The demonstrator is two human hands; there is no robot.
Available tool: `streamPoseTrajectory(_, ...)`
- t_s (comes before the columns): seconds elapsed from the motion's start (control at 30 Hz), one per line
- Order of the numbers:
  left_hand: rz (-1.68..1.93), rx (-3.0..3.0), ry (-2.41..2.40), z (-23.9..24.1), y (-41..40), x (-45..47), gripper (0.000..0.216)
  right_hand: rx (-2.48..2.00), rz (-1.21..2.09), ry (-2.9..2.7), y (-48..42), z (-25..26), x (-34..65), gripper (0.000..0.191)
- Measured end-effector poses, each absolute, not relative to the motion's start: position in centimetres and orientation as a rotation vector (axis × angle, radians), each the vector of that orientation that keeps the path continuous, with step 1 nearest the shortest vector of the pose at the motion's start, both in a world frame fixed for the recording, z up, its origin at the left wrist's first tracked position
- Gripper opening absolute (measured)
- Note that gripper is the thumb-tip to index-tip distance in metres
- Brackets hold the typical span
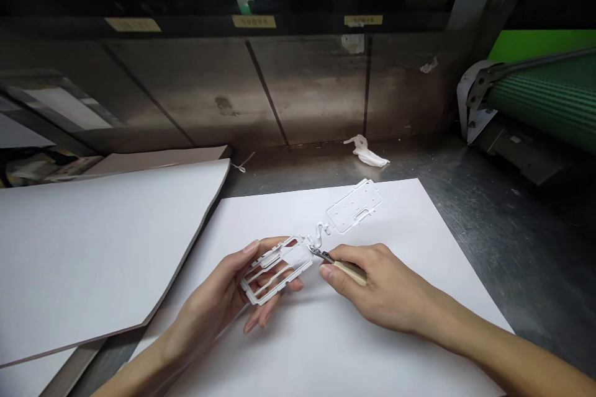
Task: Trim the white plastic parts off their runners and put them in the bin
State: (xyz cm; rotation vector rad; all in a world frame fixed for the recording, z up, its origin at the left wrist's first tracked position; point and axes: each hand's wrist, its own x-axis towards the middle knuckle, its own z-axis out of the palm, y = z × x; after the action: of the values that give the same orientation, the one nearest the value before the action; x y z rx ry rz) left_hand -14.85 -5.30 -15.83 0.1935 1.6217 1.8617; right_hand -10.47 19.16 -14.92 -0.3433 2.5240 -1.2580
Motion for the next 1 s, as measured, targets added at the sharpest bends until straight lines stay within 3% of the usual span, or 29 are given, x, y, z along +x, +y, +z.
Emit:
streamPoseTrajectory(0.33, 1.933, 0.121, 1.560, -15.9, -5.6, -14.5, 0.068, -0.312, -1.239, 2.549, 18.9, -14.9, -10.3, 0.051)
streamPoseTrajectory(0.47, 2.043, 0.198, 2.055, -16.8, -6.2, -15.0, 0.053, -0.228, -1.248, 2.570, 18.7, -14.7, -10.2, 0.052)
streamPoseTrajectory(0.57, 1.812, 0.569, 2.517, -17.7, -6.6, -14.9, 0.050, -0.189, -1.263, 2.564, 18.7, -14.7, -10.3, 0.051)
streamPoseTrajectory(0.67, 1.538, 1.000, 2.768, -18.3, -6.4, -14.6, 0.068, -0.184, -1.251, 2.563, 18.7, -14.8, -10.3, 0.050)
streamPoseTrajectory(0.77, 1.413, 1.218, 2.872, -18.7, -6.2, -14.5, 0.078, -0.220, -1.215, 2.575, 18.7, -15.0, -10.1, 0.050)
streamPoseTrajectory(1.0, 1.382, 1.271, 2.943, -18.7, -6.1, -14.3, 0.074, -0.243, -1.168, 2.584, 18.7, -15.3, -9.9, 0.052)
